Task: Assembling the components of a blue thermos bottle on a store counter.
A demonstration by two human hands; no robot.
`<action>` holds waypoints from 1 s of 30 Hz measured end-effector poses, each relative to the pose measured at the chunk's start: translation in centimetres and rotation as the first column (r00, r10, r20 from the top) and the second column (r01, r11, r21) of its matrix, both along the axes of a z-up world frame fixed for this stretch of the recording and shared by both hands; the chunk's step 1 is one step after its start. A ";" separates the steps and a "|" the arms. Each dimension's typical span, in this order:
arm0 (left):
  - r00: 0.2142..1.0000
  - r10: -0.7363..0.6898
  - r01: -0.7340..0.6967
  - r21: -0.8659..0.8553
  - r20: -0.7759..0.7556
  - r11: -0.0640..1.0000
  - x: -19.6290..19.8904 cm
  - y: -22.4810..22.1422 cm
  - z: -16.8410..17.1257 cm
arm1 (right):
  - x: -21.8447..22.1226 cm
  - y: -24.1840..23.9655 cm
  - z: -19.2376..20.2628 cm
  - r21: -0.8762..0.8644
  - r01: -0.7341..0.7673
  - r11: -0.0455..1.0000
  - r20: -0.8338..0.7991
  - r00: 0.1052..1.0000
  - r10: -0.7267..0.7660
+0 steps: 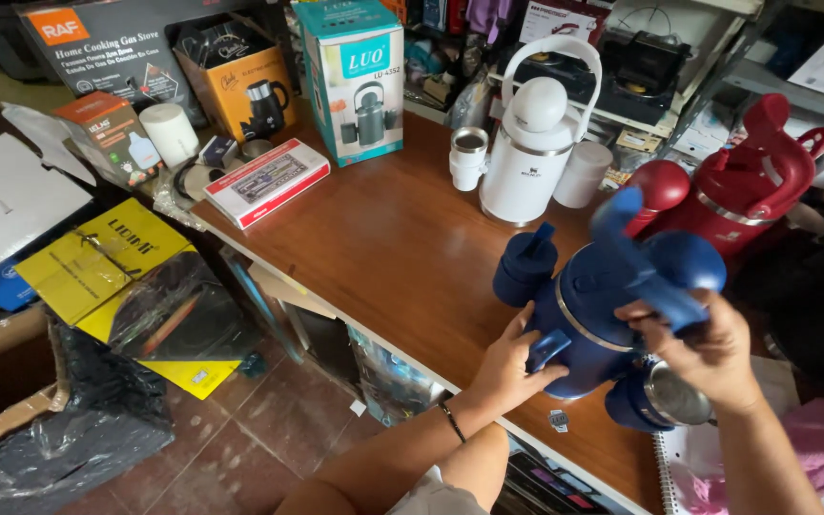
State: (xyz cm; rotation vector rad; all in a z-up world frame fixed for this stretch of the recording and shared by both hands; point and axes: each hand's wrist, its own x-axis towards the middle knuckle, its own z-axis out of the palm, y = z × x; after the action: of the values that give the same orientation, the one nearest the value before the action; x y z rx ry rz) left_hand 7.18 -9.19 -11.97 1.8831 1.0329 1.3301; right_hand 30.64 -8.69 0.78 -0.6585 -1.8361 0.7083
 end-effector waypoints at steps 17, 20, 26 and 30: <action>0.997 -0.039 0.052 -0.194 0.069 0.980 -0.6 -2.6 3.5 | -2.4 -1.6 0.0 0.215 0.385 0.898 0.198 0.883 -0.426; 0.960 -0.201 0.230 -0.141 0.196 0.963 -1.3 -3.3 4.3 | -1.4 -1.0 -1.6 0.142 0.411 0.901 0.132 0.894 -0.429; 0.883 -0.305 0.394 -0.211 0.358 0.894 -1.1 -3.6 4.1 | -2.2 -1.4 -1.3 0.214 0.492 0.844 0.113 0.845 -0.522; 0.860 -0.335 0.426 -0.178 0.385 0.887 -0.6 -3.1 2.7 | -2.6 -1.5 -1.2 0.227 0.469 0.854 0.094 0.862 -0.498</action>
State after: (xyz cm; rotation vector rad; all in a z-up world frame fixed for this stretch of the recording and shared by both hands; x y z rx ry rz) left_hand 6.56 -12.31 -9.29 1.4905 0.5757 1.1667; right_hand 28.01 -10.18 -0.38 -1.0164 -1.7401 0.1396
